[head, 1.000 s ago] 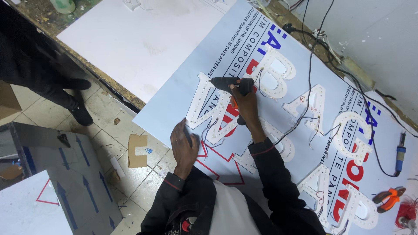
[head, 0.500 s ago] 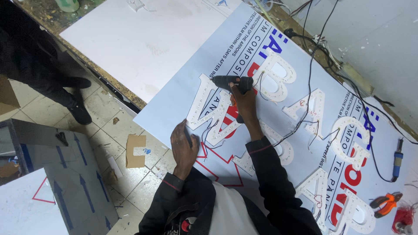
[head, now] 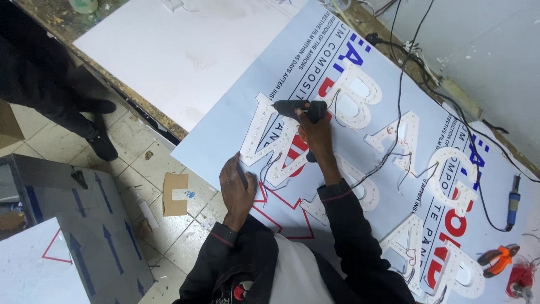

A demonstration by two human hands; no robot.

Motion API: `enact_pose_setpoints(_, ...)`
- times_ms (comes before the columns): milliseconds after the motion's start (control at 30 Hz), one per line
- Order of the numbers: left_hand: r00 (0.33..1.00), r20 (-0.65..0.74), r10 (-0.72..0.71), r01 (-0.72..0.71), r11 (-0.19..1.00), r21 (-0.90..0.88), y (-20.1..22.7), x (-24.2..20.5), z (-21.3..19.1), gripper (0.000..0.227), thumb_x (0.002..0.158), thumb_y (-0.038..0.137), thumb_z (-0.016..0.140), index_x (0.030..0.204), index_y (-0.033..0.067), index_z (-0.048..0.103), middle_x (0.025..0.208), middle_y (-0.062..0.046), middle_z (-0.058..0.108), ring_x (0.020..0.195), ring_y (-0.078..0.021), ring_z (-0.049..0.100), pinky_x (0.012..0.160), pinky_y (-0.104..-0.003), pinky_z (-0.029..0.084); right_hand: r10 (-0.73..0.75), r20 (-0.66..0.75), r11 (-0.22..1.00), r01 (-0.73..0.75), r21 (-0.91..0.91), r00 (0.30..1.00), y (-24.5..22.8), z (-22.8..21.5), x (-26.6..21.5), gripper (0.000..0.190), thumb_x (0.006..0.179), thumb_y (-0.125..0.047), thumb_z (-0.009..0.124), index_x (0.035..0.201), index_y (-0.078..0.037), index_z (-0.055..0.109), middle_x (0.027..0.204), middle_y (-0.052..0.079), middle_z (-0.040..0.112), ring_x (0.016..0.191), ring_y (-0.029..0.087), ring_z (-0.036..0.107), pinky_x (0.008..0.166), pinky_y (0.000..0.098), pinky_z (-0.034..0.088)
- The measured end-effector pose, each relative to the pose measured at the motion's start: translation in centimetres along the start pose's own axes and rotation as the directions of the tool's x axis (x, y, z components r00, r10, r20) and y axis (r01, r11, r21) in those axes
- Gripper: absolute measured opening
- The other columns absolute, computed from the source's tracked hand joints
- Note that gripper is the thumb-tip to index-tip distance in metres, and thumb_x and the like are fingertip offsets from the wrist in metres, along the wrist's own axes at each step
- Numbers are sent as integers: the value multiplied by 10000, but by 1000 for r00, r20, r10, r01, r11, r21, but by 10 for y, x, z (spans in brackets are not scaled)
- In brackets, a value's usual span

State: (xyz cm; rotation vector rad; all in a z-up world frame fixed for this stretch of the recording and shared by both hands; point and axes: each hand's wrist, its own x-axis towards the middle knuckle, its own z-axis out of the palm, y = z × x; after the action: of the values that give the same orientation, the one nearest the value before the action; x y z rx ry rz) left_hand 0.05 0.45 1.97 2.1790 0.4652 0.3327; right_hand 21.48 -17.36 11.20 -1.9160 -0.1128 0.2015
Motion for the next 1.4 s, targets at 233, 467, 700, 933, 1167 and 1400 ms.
enact_pose_setpoints(233,999,-51,20,-22,1000,-22,-2,-1,6,626,1048,223,496,1626,-16,479,1616,-233,600,1560,-430,531,1337,-627,320,34,115,999,-31,-32,993,-7,-2,-31,293,1145,-374,727,978,-133,728,574,11,676,504,122,668,565,299,505)
enact_pose_setpoints(467,991,-100,89,-87,996,23,-13,-4,13,597,1071,214,523,1625,-1,470,1618,-221,602,1546,-424,537,1313,-629,344,46,83,999,-44,-18,995,4,9,-41,358,1133,-330,724,833,-136,744,542,14,651,500,127,647,556,309,483)
enact_pose_setpoints(700,962,-183,201,-195,980,51,-16,-3,17,616,1033,186,582,1621,20,502,1558,-216,634,1451,-451,602,1246,-637,419,34,-1,999,-34,12,999,11,3,-45,268,1083,-297,786,955,-71,721,586,72,666,504,158,674,520,306,530)
enact_pose_setpoints(933,971,-172,167,-164,986,30,-12,-6,12,622,1088,288,474,1657,37,484,1541,-197,628,1447,-427,602,1244,-623,427,201,-54,926,-171,336,978,-60,-45,-117,373,1054,-445,788,1151,-85,775,819,87,734,695,151,716,647,304,592)
enact_pose_setpoints(1167,961,-176,213,-207,977,53,-22,-3,14,620,1069,253,520,1648,33,479,1575,-179,603,1462,-420,576,1237,-620,432,64,-6,985,-63,163,998,10,-68,-142,377,1174,-351,666,935,-117,841,609,59,711,507,110,541,572,273,408)
enact_pose_setpoints(1400,969,-167,184,-179,983,48,-14,-5,10,643,1025,138,581,1650,25,476,1603,-187,597,1488,-433,562,1253,-627,411,49,-56,969,-34,244,997,37,-36,-128,291,1185,-266,678,982,-86,784,596,94,720,483,152,600,585,317,412)
